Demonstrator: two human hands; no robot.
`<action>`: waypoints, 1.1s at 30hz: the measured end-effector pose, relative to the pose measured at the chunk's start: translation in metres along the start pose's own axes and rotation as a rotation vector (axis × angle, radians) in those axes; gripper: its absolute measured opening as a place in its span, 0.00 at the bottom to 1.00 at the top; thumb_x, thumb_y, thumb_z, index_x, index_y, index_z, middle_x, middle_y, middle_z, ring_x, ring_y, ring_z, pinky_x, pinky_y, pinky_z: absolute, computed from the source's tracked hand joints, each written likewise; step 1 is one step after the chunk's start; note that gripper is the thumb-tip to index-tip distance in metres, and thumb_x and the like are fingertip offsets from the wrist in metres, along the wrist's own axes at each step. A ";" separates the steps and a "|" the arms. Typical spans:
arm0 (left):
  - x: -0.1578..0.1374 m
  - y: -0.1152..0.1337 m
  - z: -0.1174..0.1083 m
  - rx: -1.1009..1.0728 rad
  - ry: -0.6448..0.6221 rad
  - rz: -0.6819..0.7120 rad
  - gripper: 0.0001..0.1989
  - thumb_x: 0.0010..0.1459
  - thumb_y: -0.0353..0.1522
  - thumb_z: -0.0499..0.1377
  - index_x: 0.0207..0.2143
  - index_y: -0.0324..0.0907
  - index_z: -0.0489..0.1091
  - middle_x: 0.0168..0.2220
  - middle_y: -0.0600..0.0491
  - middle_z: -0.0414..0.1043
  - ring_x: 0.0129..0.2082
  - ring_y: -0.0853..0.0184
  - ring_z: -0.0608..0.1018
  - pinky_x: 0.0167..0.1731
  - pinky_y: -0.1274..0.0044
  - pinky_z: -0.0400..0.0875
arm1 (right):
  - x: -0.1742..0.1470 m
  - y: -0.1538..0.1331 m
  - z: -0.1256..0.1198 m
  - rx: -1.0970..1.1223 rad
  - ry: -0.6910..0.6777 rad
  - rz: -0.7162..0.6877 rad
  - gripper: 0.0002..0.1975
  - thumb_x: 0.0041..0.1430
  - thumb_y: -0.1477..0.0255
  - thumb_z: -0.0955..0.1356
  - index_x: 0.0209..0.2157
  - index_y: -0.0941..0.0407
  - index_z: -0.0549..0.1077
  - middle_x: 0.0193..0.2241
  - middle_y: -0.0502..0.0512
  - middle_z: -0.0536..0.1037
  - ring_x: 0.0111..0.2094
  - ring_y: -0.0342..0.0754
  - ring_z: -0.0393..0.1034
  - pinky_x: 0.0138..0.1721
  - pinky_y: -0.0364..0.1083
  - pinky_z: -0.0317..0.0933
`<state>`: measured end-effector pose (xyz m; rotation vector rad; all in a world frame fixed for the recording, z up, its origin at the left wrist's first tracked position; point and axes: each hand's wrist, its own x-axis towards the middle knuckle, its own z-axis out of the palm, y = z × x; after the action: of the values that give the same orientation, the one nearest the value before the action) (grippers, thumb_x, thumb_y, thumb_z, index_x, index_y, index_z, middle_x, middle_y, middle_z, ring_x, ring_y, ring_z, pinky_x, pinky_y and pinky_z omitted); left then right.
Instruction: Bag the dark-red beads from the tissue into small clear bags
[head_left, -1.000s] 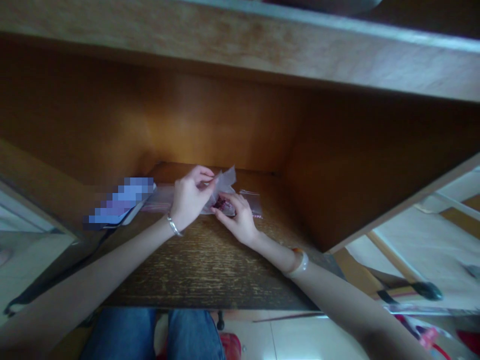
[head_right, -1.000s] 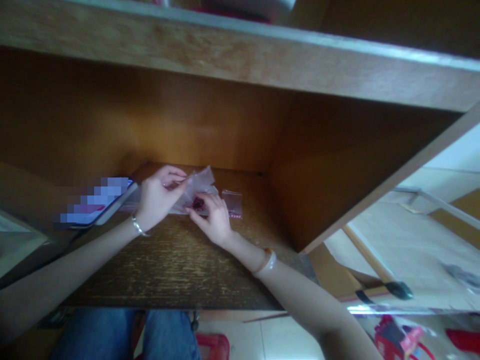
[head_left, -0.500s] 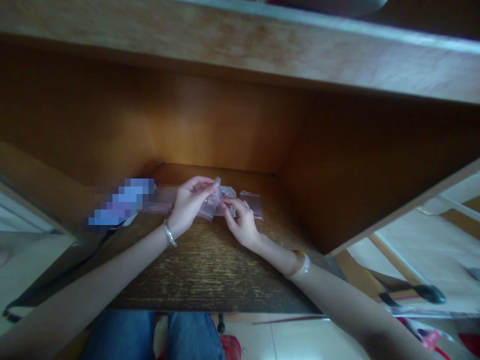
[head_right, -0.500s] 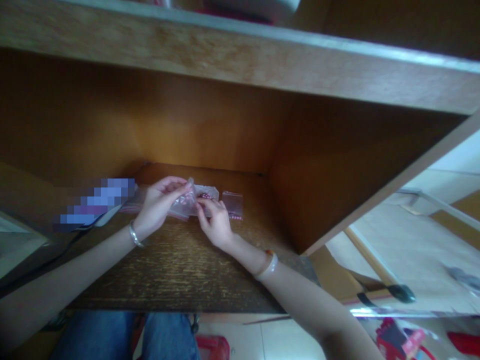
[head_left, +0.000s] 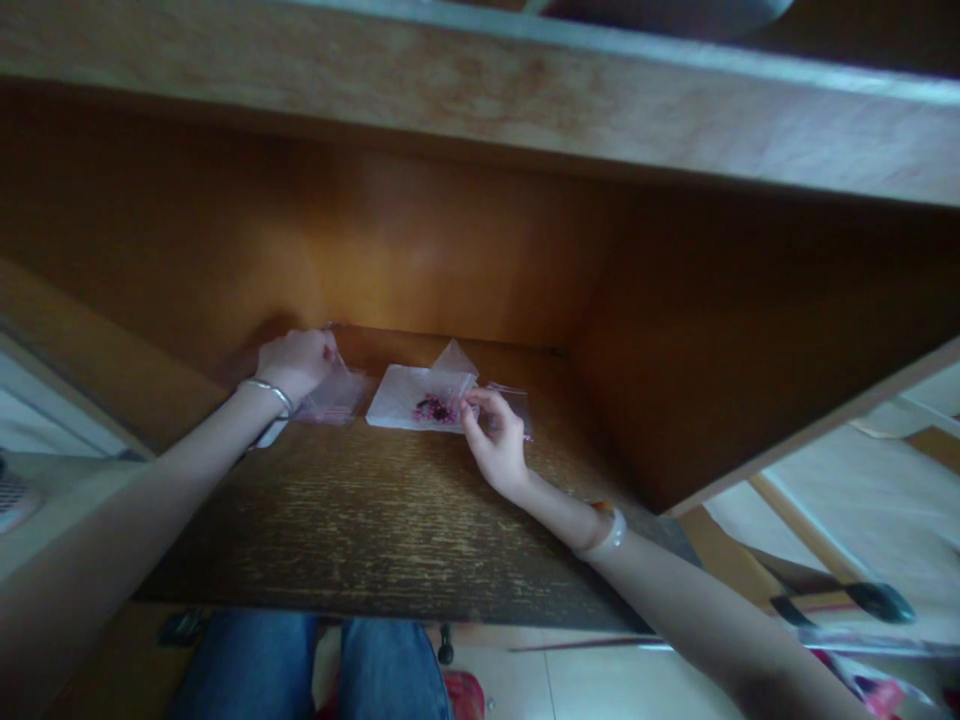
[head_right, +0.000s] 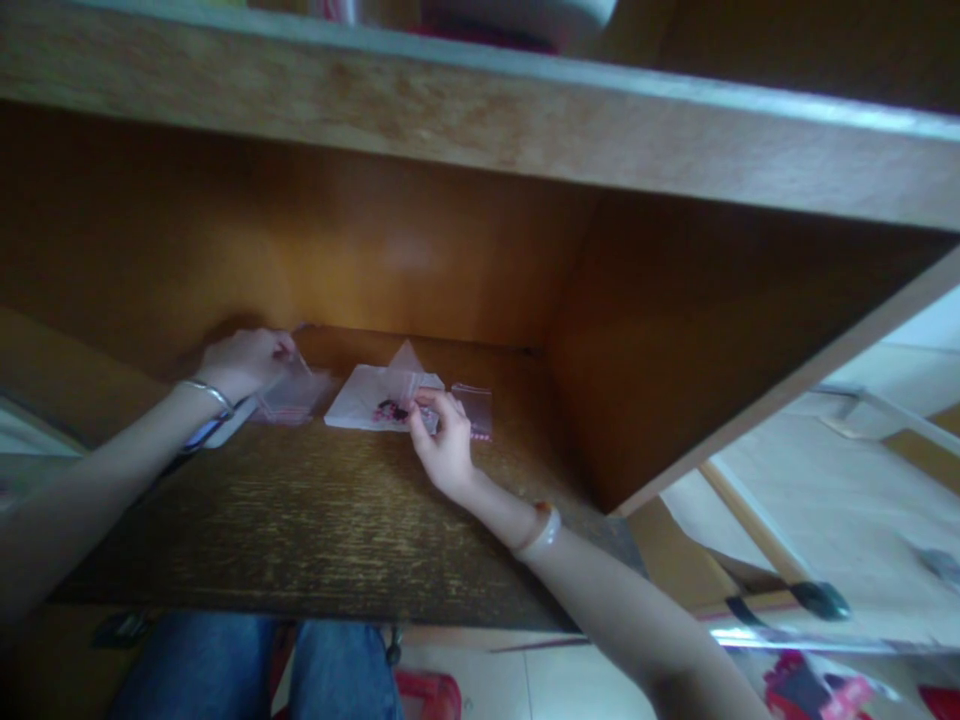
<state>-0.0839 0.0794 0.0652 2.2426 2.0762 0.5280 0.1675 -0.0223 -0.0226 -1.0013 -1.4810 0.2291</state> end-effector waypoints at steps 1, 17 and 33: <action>0.001 -0.004 0.001 0.041 0.003 -0.010 0.05 0.49 0.27 0.57 0.25 0.42 0.72 0.23 0.51 0.72 0.35 0.55 0.75 0.35 0.69 0.64 | 0.000 0.001 0.000 0.006 0.001 0.007 0.05 0.58 0.71 0.65 0.37 0.55 0.71 0.34 0.55 0.77 0.37 0.48 0.71 0.40 0.48 0.64; -0.049 0.060 0.031 -0.200 0.411 0.631 0.08 0.59 0.35 0.53 0.37 0.44 0.71 0.37 0.50 0.76 0.39 0.59 0.74 0.46 0.65 0.58 | 0.002 -0.002 0.000 0.001 0.000 0.033 0.07 0.60 0.68 0.65 0.34 0.55 0.73 0.32 0.54 0.77 0.35 0.47 0.70 0.39 0.47 0.64; -0.088 0.078 0.074 -0.426 0.475 0.954 0.20 0.61 0.27 0.53 0.56 0.46 0.63 0.50 0.49 0.73 0.49 0.65 0.75 0.48 0.69 0.64 | 0.003 -0.006 -0.002 0.046 -0.037 0.009 0.09 0.62 0.68 0.63 0.32 0.56 0.72 0.30 0.53 0.75 0.33 0.46 0.68 0.38 0.47 0.63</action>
<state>0.0075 -0.0002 -0.0035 2.8419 0.6749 1.4720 0.1673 -0.0249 -0.0160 -0.9720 -1.4985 0.2886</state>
